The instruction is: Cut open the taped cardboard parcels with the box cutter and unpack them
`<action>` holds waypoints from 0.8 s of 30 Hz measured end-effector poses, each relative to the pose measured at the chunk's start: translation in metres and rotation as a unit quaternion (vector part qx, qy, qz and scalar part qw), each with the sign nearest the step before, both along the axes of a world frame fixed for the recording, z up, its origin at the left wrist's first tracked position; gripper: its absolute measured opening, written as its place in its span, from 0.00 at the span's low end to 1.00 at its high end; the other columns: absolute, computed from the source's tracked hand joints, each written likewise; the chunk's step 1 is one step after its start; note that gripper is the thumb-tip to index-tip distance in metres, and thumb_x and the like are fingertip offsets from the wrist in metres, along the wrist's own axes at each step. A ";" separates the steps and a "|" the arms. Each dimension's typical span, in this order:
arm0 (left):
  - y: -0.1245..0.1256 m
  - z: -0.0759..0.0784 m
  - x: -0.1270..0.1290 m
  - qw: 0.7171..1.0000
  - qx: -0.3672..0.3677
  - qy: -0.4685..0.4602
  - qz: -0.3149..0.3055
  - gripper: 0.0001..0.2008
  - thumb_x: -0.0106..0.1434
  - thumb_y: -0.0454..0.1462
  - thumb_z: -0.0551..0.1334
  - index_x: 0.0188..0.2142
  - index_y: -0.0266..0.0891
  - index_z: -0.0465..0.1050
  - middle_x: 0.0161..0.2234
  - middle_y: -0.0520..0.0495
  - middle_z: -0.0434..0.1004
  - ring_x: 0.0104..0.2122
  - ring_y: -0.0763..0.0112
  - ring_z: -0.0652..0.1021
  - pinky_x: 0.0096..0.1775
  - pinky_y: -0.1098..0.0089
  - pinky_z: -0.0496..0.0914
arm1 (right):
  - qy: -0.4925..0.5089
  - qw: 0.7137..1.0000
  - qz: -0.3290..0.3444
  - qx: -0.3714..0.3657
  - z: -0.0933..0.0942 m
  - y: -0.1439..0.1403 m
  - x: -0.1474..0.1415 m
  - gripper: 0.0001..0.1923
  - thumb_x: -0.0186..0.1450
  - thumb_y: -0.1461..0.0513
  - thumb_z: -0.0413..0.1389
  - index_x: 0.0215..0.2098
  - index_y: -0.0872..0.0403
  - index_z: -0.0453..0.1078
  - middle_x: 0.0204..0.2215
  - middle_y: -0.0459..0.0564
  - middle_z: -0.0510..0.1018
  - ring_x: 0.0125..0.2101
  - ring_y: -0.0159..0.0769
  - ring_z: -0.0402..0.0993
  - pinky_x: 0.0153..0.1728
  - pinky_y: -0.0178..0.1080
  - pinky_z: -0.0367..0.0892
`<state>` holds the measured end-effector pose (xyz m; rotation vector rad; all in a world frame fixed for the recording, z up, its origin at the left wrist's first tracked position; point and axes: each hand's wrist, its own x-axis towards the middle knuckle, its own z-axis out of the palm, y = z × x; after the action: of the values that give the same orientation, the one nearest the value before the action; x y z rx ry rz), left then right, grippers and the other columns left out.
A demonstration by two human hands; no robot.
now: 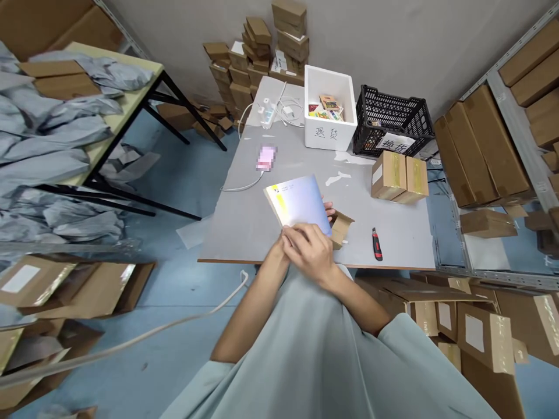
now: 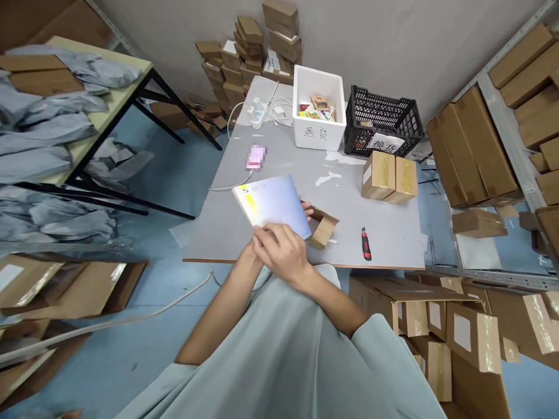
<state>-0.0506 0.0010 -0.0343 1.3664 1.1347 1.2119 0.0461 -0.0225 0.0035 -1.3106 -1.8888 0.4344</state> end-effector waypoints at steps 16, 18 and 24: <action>0.092 0.023 -0.013 0.939 -0.293 -0.169 -0.053 0.36 0.60 0.48 0.80 0.66 0.44 0.81 0.58 0.39 0.89 0.42 0.60 0.88 0.28 0.73 0.79 | 0.522 0.783 -0.060 -0.333 -0.018 0.071 0.108 0.31 0.62 0.48 0.75 0.61 0.47 0.81 0.52 0.51 0.89 0.41 0.40 0.86 0.28 0.34 0.83; 0.102 0.023 -0.014 0.936 -0.300 -0.169 -0.067 0.34 0.61 0.45 0.80 0.66 0.46 0.82 0.60 0.40 0.87 0.43 0.61 0.88 0.26 0.74 0.78 | 0.528 0.778 -0.059 -0.336 -0.021 0.078 0.113 0.32 0.61 0.48 0.77 0.60 0.47 0.82 0.54 0.51 0.89 0.44 0.41 0.87 0.35 0.36 0.87; 0.167 0.035 -0.006 0.949 -0.251 -0.190 -0.023 0.26 0.61 0.41 0.80 0.59 0.42 0.85 0.57 0.38 0.87 0.48 0.58 0.88 0.35 0.69 0.85 | 0.537 0.793 -0.073 -0.278 -0.024 0.152 0.125 0.32 0.58 0.49 0.80 0.57 0.49 0.82 0.53 0.52 0.89 0.45 0.41 0.87 0.44 0.42 0.89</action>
<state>-0.0570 0.1684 0.0003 0.7329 1.0317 1.0032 0.1716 0.1299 -0.0203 -1.1233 -0.6891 1.3815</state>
